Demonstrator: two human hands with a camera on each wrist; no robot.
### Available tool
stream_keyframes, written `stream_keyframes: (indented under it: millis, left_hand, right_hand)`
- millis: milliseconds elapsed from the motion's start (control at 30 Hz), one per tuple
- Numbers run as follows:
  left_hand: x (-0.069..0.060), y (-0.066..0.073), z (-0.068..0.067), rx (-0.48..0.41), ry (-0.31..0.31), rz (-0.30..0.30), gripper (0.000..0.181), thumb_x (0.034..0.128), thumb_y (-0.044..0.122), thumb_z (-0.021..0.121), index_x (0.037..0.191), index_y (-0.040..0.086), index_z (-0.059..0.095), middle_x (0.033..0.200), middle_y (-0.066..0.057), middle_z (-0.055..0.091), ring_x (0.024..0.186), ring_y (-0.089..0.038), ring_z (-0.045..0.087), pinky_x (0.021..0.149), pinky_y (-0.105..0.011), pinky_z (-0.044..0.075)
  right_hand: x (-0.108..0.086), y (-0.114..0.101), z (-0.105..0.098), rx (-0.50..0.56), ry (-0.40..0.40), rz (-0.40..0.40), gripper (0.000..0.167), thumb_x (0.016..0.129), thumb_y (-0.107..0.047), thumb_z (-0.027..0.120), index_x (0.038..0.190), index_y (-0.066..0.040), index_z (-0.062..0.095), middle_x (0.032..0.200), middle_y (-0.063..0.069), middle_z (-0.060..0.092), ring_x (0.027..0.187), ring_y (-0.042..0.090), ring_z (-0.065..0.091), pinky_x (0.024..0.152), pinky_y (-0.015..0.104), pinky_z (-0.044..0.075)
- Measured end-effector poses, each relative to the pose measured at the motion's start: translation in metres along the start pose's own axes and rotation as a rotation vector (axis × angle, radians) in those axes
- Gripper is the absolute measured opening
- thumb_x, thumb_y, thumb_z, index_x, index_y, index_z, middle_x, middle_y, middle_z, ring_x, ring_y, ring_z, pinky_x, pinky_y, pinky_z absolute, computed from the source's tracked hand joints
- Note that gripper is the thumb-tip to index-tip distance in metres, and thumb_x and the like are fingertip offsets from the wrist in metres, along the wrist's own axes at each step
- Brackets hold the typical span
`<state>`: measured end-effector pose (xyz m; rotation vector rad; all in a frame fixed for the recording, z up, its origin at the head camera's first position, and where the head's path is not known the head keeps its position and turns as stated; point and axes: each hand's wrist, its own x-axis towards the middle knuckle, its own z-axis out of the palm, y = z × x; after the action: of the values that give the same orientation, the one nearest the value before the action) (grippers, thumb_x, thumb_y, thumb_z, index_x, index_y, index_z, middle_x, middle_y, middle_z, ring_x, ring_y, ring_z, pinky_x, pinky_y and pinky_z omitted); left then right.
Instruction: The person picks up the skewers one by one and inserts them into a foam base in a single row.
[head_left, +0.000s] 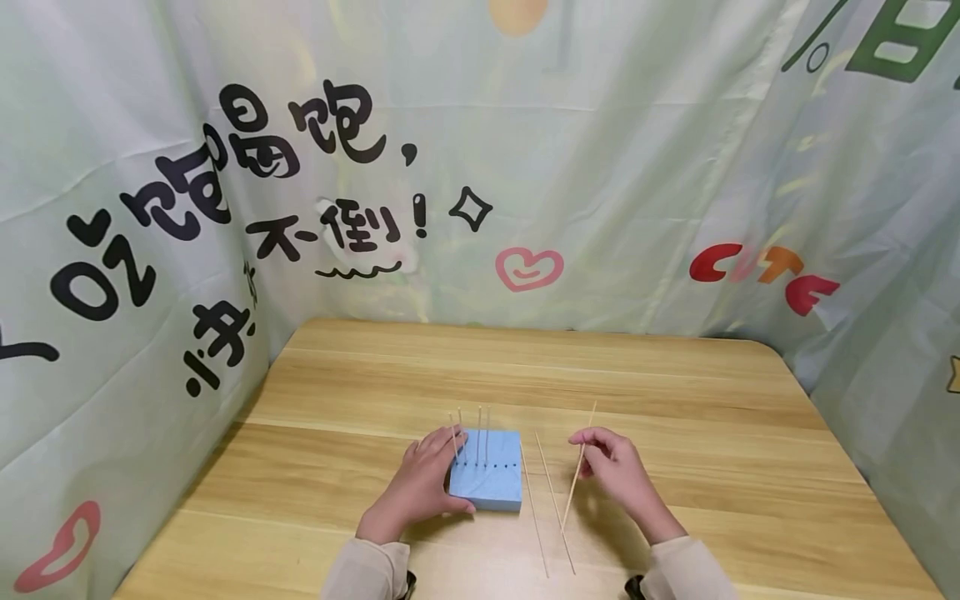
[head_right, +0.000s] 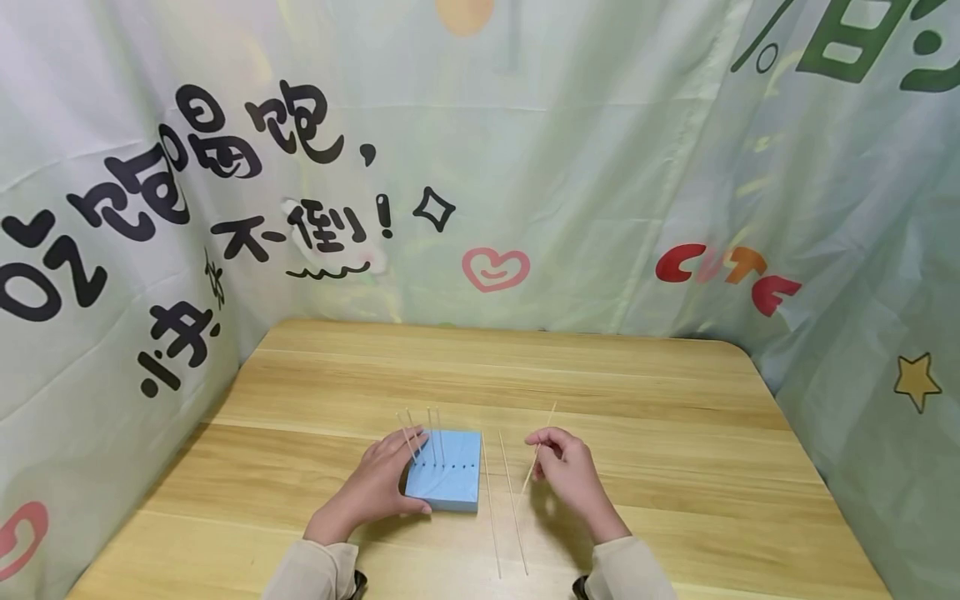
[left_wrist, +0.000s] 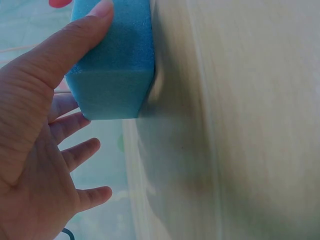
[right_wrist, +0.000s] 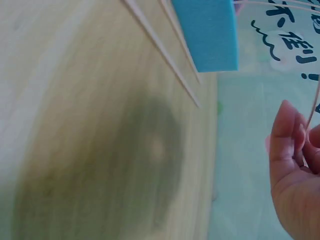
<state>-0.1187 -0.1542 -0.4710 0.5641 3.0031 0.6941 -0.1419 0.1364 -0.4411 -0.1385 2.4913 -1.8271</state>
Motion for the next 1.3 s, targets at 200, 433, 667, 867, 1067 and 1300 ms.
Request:
stream_keyframes:
  millis: [200,433,667,867,1067,1300]
  left_hand:
    - [0.000,-0.002,0.001,0.011,-0.001,0.001,0.104,0.0597,0.051,0.083,0.143,0.006,0.040,0.150,-0.009,0.034,0.137,-0.032,0.029,0.106,-0.060,0.024]
    - [-0.001,-0.002,0.002,0.016,-0.005,0.000,0.105,0.0600,0.052,0.083,0.144,0.007,0.039,0.151,-0.008,0.033,0.137,-0.031,0.029,0.106,-0.060,0.025]
    - [0.000,-0.001,0.001,0.024,-0.004,0.000,0.104,0.0604,0.052,0.083,0.144,0.007,0.038,0.151,-0.008,0.033,0.137,-0.030,0.029,0.106,-0.059,0.025]
    - [0.000,-0.001,0.001,0.022,-0.007,0.001,0.105,0.0607,0.051,0.083,0.144,0.007,0.038,0.151,-0.008,0.033,0.138,-0.030,0.029,0.106,-0.059,0.025]
    - [0.000,-0.001,0.001,0.019,-0.010,-0.007,0.105,0.0607,0.051,0.083,0.145,0.007,0.037,0.151,-0.009,0.033,0.138,-0.030,0.029,0.107,-0.059,0.024]
    - [0.000,-0.001,0.000,0.022,-0.001,0.000,0.105,0.0601,0.050,0.084,0.144,0.006,0.038,0.150,-0.009,0.034,0.137,-0.030,0.030,0.106,-0.059,0.026]
  right_hand:
    - [0.002,-0.008,0.003,0.074,-0.093,-0.051,0.022,0.083,0.015,0.054,0.104,0.014,0.057,0.075,0.008,0.051,0.059,0.014,0.056,0.057,0.031,0.055]
    - [0.002,-0.013,0.009,0.064,-0.116,-0.190,0.016,0.088,-0.002,0.063,0.101,0.008,0.065,0.073,0.004,0.057,0.053,0.012,0.051,0.049,0.029,0.049]
    - [0.006,-0.019,0.019,0.005,-0.043,-0.349,0.012,0.087,-0.006,0.066,0.094,0.000,0.074,0.083,0.005,0.060,0.067,0.007,0.053,0.056,0.021,0.049]
    - [0.010,-0.026,0.030,0.014,-0.067,-0.403,0.011,0.087,-0.004,0.066,0.092,0.000,0.074,0.090,0.010,0.065,0.082,0.004,0.058,0.068,0.018,0.051]
    - [0.013,-0.032,0.039,-0.034,-0.078,-0.397,0.010,0.086,-0.002,0.066,0.091,0.000,0.074,0.090,0.009,0.067,0.079,0.003,0.057,0.065,0.020,0.051]
    - [0.006,-0.059,0.048,-0.057,-0.112,-0.354,0.010,0.085,0.003,0.064,0.090,0.006,0.072,0.089,0.013,0.067,0.077,0.005,0.057,0.064,0.019,0.051]
